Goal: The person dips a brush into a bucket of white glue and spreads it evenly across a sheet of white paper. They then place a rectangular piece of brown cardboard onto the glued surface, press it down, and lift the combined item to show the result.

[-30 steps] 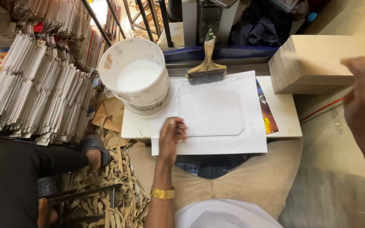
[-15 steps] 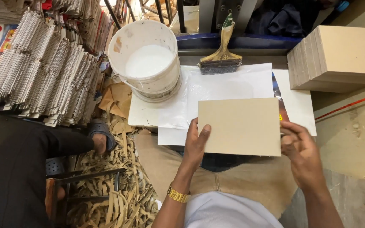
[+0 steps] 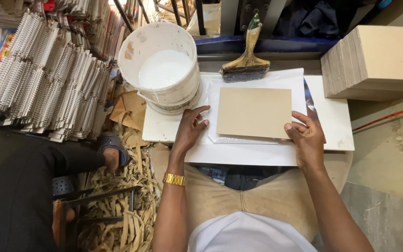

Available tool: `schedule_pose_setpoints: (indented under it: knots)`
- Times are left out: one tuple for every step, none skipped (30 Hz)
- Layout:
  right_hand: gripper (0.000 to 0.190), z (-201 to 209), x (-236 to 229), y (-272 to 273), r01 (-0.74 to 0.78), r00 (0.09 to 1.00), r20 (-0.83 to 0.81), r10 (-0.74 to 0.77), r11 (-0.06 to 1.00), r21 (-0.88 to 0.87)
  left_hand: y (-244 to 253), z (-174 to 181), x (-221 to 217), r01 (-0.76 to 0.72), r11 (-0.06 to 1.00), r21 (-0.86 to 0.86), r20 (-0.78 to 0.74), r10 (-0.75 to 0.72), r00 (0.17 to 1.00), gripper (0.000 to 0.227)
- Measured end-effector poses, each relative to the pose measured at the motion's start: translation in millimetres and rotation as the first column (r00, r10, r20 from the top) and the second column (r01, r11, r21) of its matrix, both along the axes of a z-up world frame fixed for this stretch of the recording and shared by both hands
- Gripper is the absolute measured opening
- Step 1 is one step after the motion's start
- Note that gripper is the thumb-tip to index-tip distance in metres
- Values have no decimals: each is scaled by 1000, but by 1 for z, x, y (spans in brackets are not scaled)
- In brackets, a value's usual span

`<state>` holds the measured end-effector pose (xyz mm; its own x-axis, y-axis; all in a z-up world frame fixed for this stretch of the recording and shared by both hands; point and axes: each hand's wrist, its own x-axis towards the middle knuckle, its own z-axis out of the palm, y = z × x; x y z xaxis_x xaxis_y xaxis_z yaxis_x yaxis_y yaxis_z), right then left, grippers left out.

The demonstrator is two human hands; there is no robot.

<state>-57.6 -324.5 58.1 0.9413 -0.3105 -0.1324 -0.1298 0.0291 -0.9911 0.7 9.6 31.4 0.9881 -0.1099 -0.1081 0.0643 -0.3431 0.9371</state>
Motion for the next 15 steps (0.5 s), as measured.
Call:
schedule_pose_setpoints:
  knots:
    - [47,-5,1,1,1,1000,-13,-1,1000,3,1,-3,0,1,1000,3,-13,-1,1000,44]
    - [48,-9,4,0,-15,1000,-11,15,1000,13,1,-5,1,13,1000,-4,-3,-13,1000,47]
    - [48,-13,6,-1,-30,1000,-8,31,999,25,1,-8,2,25,1000,-11,7,-24,1000,51]
    - [48,-17,7,-2,-34,999,-12,34,999,23,1,-10,2,21,1000,-12,3,-20,1000,51]
    - [47,-21,8,-4,-39,999,-14,39,999,23,1,-11,2,24,1000,1,-2,-24,1000,53]
    - [47,-26,9,-5,-41,999,-14,42,999,24,1,-12,3,29,999,15,-6,-29,1000,55]
    - [47,-24,9,-3,-44,999,-16,44,999,25,0,-9,3,27,1000,16,-8,-27,1000,55]
    - [46,-21,9,-2,-44,999,-24,44,999,19,0,-6,2,28,999,28,-32,-27,999,53]
    - [45,-19,8,0,-44,999,-31,45,999,14,-2,-3,2,30,999,40,-57,-28,998,50]
    - [45,-21,9,-1,-43,998,-34,43,999,14,-2,-3,3,31,999,40,-60,-29,998,50]
    - [45,-24,9,-1,-46,998,-31,46,999,12,-3,-4,3,33,998,58,-71,-29,997,49]
    - [45,-25,10,-2,-49,998,-27,49,999,10,-3,-4,5,35,996,76,-80,-29,996,47]
    - [45,-25,10,-1,-48,998,-28,48,999,11,-3,-8,5,36,996,77,-81,-30,996,47]
    - [44,-24,10,0,-53,998,-39,52,998,-16,-3,-11,6,36,995,91,-77,-29,997,47]
    - [44,-23,11,0,-58,997,-49,56,997,-42,-2,-14,8,35,994,106,-72,-27,997,47]
